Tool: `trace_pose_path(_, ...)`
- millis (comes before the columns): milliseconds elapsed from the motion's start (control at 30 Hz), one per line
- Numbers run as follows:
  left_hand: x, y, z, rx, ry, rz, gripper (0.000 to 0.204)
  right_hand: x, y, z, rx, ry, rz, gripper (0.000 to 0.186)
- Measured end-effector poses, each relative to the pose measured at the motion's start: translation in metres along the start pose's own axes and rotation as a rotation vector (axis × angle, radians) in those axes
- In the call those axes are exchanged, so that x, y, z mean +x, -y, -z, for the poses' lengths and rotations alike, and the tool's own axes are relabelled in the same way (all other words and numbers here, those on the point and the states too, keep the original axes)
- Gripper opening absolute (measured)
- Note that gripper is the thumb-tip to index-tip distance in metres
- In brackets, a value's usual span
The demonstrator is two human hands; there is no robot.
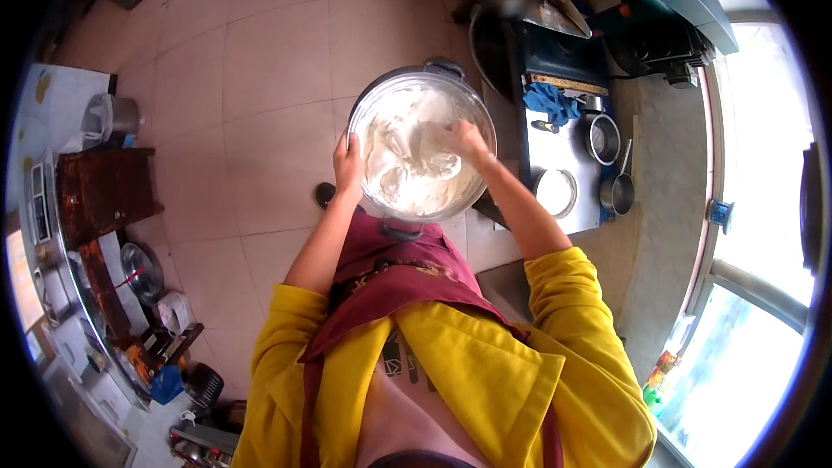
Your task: The person kneads a large mass of white dough in a metal bowl using both hands. The person repeatedly presses, folds, and turns the dough to develop its texture.
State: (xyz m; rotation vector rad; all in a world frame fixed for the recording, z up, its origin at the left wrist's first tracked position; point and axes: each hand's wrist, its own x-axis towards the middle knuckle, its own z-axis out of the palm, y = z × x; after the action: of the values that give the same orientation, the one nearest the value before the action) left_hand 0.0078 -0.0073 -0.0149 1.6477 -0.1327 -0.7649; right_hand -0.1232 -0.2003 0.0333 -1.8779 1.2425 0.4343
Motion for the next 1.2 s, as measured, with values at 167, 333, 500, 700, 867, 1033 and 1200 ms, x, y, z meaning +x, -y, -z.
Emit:
trace_pose_path(167, -0.038, 0.039, -0.017, -0.015, -0.184, -0.028, 0.043, -0.003, 0.009, -0.064, 0.305, -0.344, 0.234, 0.052)
trace_pose_path(333, -0.051, 0.024, -0.004, 0.013, -0.093, -0.015, 0.047, -0.031, 0.051, -0.107, -0.115, -0.469, 0.236, 0.072)
trace_pose_path(500, -0.052, 0.020, 0.002, 0.203, -0.052, -0.071, 0.044, -0.015, 0.048, -0.109, -0.321, -0.514, 0.229, 0.057)
trace_pose_path(700, -0.048, 0.022, 0.004, 0.202, -0.055, -0.136, 0.046, 0.024, 0.052, -0.095, -0.348, -0.627, 0.252, 0.038)
trace_pose_path(867, -0.045, 0.017, 0.003, 0.248, -0.074, -0.137, 0.048, 0.043, 0.056, -0.081, -0.416, -0.550, 0.261, 0.035)
trace_pose_path(1033, -0.041, 0.014, -0.003, 0.270, -0.090, -0.135, 0.044, 0.058, 0.052, -0.077, -0.453, -0.678, 0.386, 0.036)
trace_pose_path(1200, -0.032, -0.005, 0.003, 0.232, -0.092, -0.085, 0.035, 0.067, 0.050, -0.053, 0.040, -0.193, 0.283, 0.071)
